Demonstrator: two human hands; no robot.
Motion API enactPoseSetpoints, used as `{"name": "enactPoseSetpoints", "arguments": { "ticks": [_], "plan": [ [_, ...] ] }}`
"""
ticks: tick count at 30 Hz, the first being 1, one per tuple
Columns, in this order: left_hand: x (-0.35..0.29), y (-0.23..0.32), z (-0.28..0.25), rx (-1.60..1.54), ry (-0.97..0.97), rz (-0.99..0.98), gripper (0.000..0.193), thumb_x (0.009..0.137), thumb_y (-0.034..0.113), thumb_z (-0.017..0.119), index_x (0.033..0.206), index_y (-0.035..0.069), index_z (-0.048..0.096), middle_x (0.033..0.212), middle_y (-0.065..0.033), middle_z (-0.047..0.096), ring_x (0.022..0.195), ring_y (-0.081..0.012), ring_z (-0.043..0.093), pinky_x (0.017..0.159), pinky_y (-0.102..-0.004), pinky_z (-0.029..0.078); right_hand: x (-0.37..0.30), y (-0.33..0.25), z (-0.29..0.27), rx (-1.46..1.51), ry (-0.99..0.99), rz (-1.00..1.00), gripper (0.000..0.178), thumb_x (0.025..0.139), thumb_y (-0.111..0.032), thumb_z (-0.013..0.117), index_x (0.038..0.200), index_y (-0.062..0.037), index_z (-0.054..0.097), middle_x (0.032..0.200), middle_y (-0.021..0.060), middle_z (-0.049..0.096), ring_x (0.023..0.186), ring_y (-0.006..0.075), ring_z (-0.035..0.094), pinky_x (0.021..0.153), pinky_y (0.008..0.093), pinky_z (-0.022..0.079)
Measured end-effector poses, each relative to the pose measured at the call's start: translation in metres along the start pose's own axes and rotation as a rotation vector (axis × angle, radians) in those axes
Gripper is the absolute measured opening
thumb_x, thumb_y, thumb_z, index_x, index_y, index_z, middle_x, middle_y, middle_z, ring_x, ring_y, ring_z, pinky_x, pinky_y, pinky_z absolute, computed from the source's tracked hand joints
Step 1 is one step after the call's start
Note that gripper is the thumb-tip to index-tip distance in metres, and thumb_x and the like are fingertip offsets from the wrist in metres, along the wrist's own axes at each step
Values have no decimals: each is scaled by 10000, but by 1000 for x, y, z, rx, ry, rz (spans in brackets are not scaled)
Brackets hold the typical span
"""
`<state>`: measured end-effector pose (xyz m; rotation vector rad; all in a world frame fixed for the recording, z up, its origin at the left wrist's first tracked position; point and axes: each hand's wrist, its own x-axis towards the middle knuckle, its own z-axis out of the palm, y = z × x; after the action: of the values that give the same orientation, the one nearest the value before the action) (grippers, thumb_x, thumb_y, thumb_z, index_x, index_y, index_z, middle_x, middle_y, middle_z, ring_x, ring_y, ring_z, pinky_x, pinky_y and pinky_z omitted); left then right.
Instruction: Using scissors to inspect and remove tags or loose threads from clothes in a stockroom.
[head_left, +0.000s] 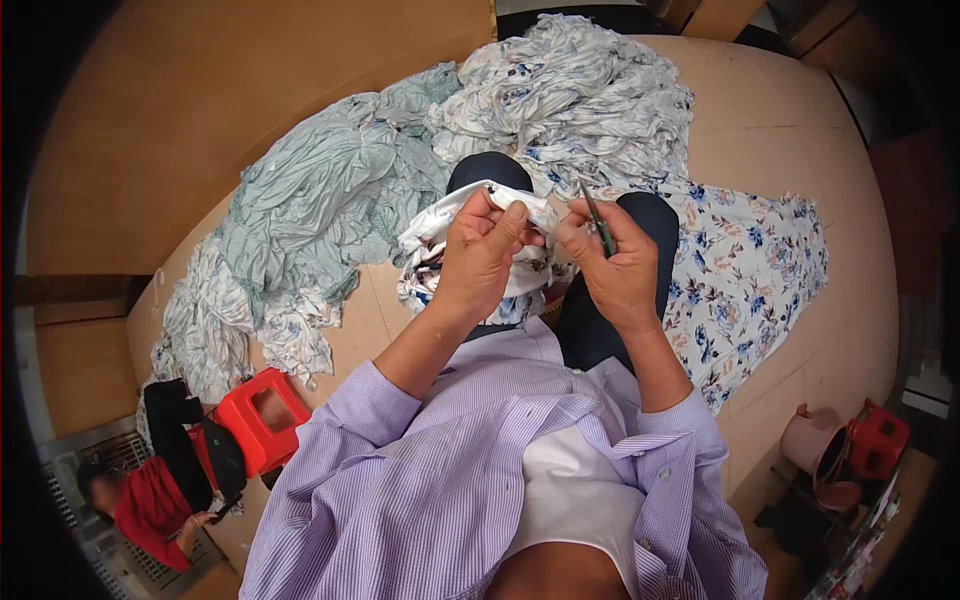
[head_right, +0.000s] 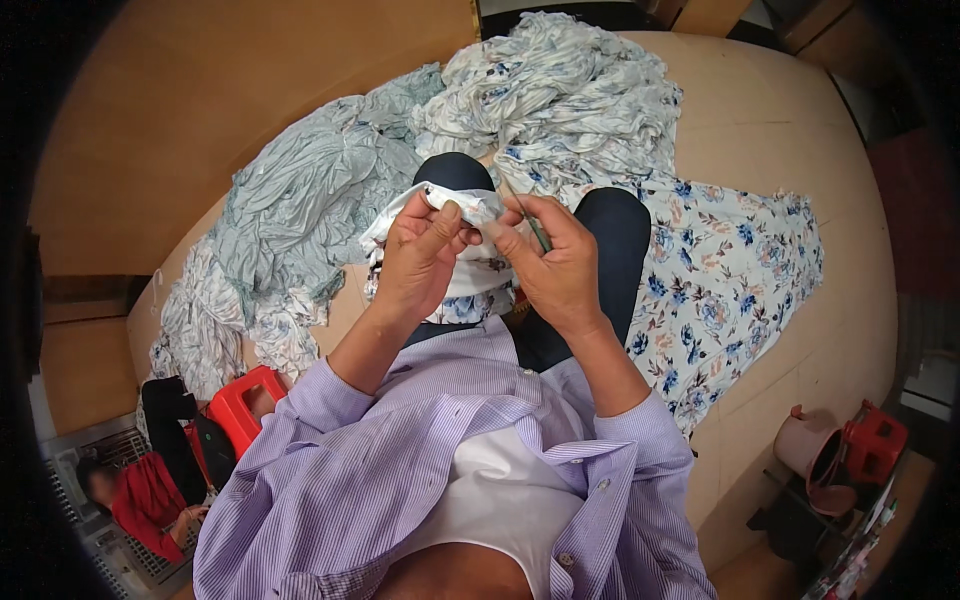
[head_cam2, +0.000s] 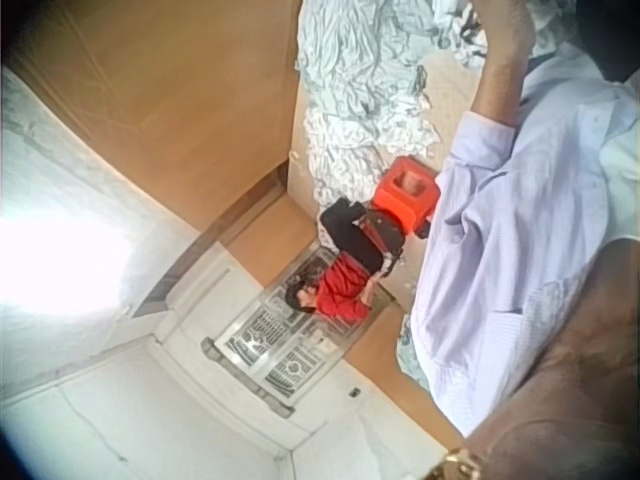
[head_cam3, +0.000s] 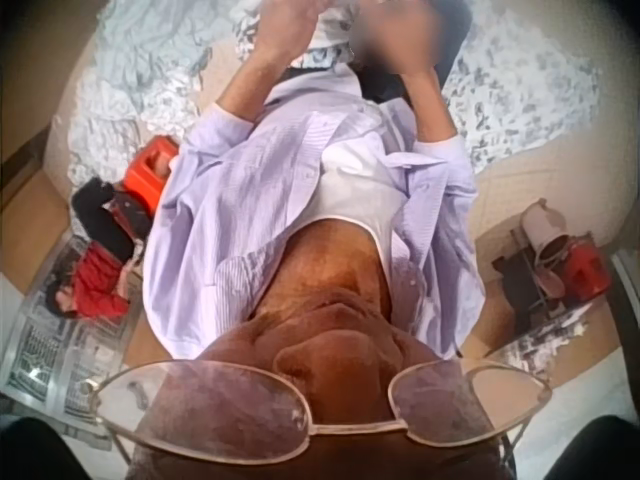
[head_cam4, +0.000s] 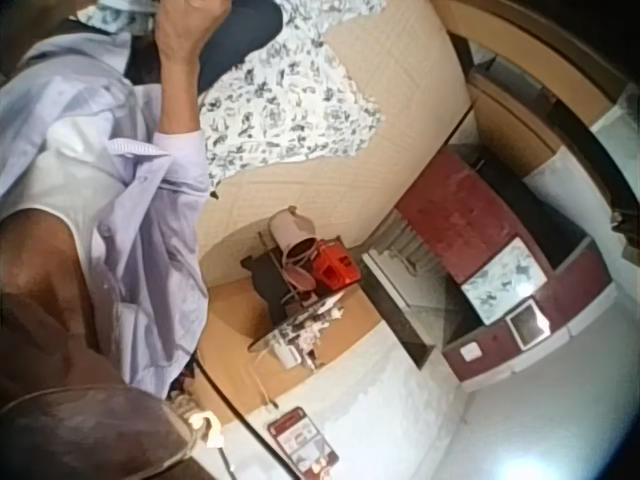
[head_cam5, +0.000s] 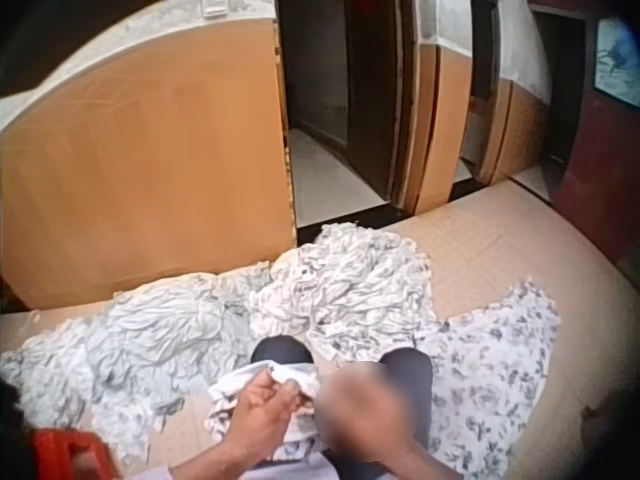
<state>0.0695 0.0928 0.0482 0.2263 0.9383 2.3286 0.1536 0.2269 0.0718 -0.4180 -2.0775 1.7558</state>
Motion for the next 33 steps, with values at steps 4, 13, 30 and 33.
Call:
{"name": "enactPoseSetpoints", "arguments": {
  "ticks": [4,13,30,33],
  "plan": [
    [-1,0,1,-7,19,-10,76,925,75,593,968,35,544,850,-63,623,731,-127,605,712,-244,509,5,3,6,-201,-37,-272,144,871,-46,641,995,26,625,884,25,610,736,90,509,681,203,414],
    [-5,-2,-6,40,27,-25,90,912,64,610,927,43,523,887,-95,633,690,-135,619,656,-223,508,3,3,8,-65,9,-91,73,862,-25,617,923,1,588,821,15,595,674,86,484,630,209,405],
    [-6,19,-4,720,-234,57,127,900,40,619,1009,-21,595,863,-74,598,672,-62,527,530,-162,400,0,-17,3,-28,-98,47,118,847,0,640,956,-14,599,834,2,609,690,54,490,659,169,403],
    [-3,20,-6,804,-316,65,100,896,45,628,971,-23,629,837,-62,596,654,-55,517,516,-161,375,-1,-22,-1,-2,-97,72,116,844,2,637,951,-15,599,826,0,604,695,57,489,673,171,403]
  ]
}}
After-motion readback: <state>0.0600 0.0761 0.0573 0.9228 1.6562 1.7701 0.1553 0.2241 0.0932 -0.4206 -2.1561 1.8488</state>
